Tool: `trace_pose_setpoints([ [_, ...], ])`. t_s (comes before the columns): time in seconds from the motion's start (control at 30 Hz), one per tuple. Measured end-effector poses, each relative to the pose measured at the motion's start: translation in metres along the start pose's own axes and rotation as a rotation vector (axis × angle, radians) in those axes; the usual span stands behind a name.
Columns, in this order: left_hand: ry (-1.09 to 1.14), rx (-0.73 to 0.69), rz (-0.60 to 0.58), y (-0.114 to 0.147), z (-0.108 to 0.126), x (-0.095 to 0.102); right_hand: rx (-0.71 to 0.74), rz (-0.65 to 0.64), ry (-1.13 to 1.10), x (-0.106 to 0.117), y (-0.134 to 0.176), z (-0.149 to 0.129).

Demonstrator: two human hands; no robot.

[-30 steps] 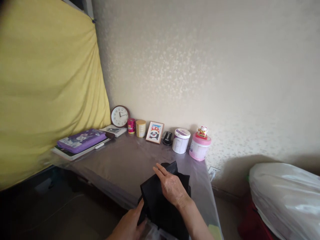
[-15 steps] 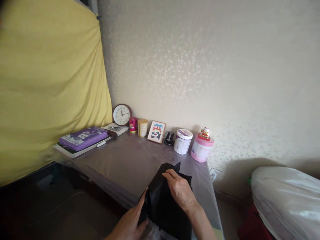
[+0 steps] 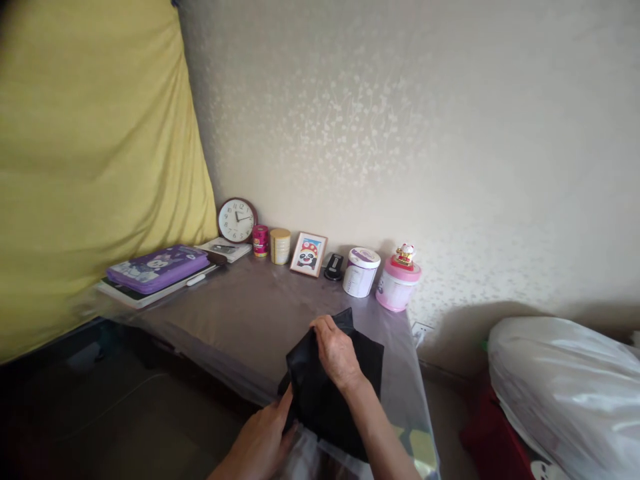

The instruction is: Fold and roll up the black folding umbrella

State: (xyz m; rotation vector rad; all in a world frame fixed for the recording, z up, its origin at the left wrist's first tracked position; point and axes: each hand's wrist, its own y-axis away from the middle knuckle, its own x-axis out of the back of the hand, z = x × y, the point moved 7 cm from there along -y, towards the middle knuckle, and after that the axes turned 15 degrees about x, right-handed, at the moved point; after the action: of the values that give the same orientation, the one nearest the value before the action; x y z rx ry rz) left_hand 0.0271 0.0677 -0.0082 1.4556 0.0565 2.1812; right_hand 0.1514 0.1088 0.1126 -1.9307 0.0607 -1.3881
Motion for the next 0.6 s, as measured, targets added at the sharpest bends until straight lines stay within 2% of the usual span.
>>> trace_pose_setpoints([
  [0.27,-0.055,-0.01,-0.005,0.001,0.001,-0.009,-0.022,-0.215,0.186,-0.049,-0.007,0.007],
  [0.5,0.131,0.065,0.011,0.006,-0.004,-0.007,-0.028,-0.327,0.245,-0.063,-0.005,0.012],
  [0.6,0.171,0.037,0.03,0.005,-0.003,-0.005,-0.013,-0.365,0.247,-0.067,-0.004,0.011],
])
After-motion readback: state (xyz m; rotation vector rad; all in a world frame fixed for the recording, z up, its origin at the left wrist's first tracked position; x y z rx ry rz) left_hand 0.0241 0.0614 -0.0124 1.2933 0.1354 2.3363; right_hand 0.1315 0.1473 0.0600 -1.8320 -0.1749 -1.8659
